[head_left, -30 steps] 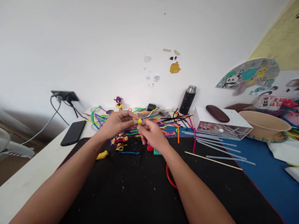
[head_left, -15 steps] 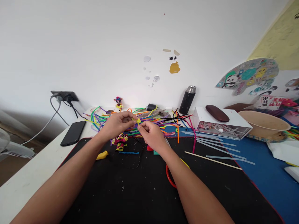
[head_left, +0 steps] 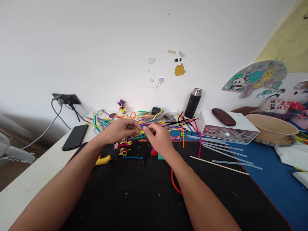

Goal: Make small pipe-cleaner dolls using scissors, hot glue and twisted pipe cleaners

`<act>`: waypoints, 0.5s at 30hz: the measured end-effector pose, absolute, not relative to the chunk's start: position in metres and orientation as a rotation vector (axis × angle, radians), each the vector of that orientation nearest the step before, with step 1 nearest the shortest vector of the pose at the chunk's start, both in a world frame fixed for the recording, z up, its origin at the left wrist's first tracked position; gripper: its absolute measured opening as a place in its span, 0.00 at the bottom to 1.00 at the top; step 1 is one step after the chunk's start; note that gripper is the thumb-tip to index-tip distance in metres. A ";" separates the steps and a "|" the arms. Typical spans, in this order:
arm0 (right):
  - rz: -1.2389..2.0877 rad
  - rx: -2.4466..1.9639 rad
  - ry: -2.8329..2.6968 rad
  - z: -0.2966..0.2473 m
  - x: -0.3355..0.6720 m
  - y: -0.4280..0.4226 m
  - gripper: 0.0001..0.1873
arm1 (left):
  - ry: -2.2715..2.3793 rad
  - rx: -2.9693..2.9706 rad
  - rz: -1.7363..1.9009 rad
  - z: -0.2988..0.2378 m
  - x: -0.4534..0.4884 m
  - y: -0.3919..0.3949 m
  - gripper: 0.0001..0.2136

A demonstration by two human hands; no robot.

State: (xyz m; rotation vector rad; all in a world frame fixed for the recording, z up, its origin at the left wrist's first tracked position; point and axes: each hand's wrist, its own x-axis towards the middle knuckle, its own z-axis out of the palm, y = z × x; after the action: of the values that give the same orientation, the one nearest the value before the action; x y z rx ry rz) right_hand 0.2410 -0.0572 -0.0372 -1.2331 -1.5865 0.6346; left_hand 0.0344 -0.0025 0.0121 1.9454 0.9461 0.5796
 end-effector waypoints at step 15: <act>1.131 -1.113 -1.543 -0.030 0.240 -0.061 0.19 | 0.740 1.657 0.316 0.018 0.021 0.001 0.10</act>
State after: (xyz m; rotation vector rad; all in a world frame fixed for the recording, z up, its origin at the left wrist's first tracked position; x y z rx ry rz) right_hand 0.2398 -0.0607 -0.0297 -1.1134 -1.5430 1.1313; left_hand 0.0210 0.0005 0.0185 1.6571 0.7402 0.3157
